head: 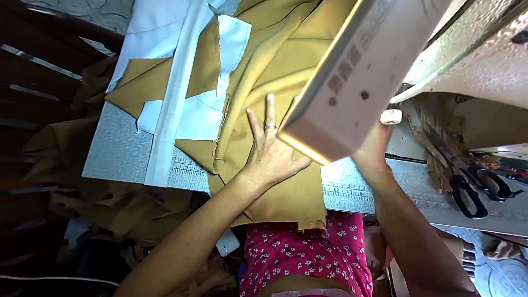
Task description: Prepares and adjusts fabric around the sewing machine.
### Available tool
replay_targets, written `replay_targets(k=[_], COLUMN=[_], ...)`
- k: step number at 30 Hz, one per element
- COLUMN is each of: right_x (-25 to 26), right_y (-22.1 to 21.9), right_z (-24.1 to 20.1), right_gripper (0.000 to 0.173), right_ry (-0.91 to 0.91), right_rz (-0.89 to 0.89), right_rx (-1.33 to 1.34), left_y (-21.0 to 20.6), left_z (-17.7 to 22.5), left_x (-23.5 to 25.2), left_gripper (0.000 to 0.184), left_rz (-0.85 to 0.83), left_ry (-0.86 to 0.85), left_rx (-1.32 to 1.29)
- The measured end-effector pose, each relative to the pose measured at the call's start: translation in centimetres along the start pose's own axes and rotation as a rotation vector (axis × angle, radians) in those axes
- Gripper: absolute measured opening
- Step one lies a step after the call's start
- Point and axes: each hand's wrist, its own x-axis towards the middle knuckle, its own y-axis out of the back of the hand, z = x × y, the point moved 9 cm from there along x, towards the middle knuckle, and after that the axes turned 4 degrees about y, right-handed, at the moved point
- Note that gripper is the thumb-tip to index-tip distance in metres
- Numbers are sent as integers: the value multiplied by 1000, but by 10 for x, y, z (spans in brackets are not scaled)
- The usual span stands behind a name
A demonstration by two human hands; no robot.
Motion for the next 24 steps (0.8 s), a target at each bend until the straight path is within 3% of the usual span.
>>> replay_targets(k=[2, 4, 5, 9, 11, 13, 15, 17, 20, 24], right_x=[1, 0, 0, -1, 0, 1, 0, 2, 1, 0], right_y=[-2, -4, -5, -5, -4, -4, -5, -4, -1, 1], right_z=[4, 7, 9, 13, 16, 19, 20, 19, 11, -11], right_gripper=[18, 17, 17, 18, 19, 16, 16, 18, 21, 23], right_ry=[-12, -40, -49, -94, -127, -150, -157, -127, 1, 213], right_rz=[54, 40, 31, 60, 66, 83, 87, 98, 156, 141], right_rx=[42, 75, 85, 114, 152, 189, 189, 190, 261, 285], left_y=[1, -12, -16, -5, 10, 11, -2, -23, -36, -26], left_z=[12, 21, 23, 28, 24, 12, -5, -22, -34, -15], left_x=[-5, -9, -8, 0, 3, 5, 2, 2, 1, 3], left_gripper=[89, 106, 105, 61, 49, 48, 46, 47, 46, 48], left_rz=[57, -95, -154, -110, -41, -144, -215, -300, -366, -442], left_ry=[-156, -134, -98, -96, -63, 114, 412, 517, 520, 446], left_rx=[-49, -69, -66, -191, -602, -1158, -1556, -1923, -2087, -2132])
